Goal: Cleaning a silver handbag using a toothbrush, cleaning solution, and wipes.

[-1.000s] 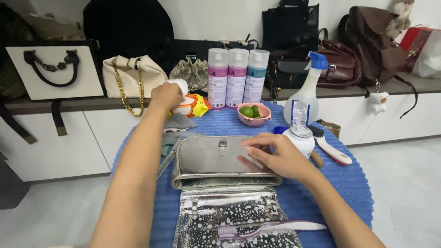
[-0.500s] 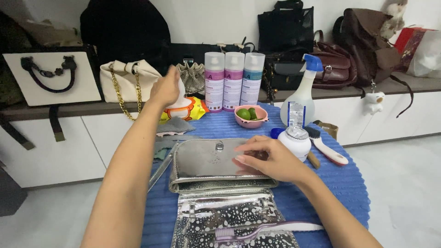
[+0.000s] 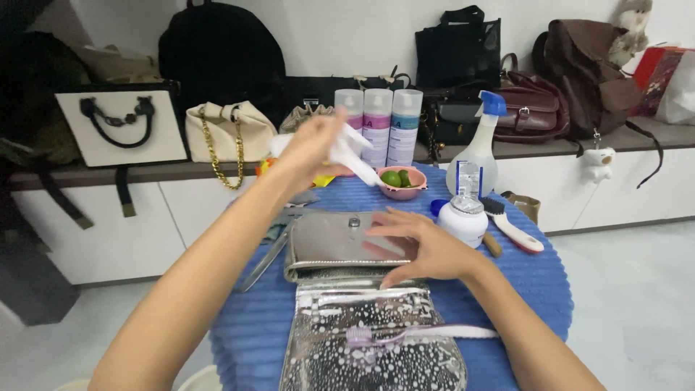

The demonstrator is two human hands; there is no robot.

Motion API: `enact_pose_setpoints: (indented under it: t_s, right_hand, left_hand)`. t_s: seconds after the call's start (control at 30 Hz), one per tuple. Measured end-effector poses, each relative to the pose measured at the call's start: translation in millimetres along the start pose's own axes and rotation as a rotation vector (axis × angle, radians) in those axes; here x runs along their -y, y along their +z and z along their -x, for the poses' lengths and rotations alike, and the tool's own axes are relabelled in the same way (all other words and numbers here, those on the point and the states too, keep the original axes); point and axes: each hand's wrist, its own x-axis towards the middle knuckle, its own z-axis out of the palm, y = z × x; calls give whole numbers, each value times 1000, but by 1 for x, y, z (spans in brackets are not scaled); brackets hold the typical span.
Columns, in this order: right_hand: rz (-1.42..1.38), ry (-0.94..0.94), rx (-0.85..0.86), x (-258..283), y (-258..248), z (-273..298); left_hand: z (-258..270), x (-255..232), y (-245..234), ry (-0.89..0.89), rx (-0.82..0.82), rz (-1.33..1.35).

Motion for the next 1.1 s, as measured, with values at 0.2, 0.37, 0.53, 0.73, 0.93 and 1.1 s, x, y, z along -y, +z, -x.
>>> enact_pose_setpoints:
  t_s: [0.2, 0.37, 0.53, 0.73, 0.93, 1.1]
  right_hand:
    - [49, 52, -96, -26, 5, -3]
    - [-11, 53, -125, -19, 2, -7]
    - [-80, 73, -99, -22, 1, -13]
    - [-143, 105, -79, -14, -1, -11]
    - [-175, 151, -69, -12, -4, -11]
    - [-69, 93, -89, -6, 0, -8]
  left_hand:
    - [74, 30, 8, 408, 37, -357]
    - [154, 24, 17, 814, 282, -870]
    - [169, 22, 26, 754, 565, -1261]
    - [154, 21, 62, 429, 758, -1212]
    - [129, 48, 87, 313, 808, -1173]
    - [148, 38, 75, 325, 801, -1374]
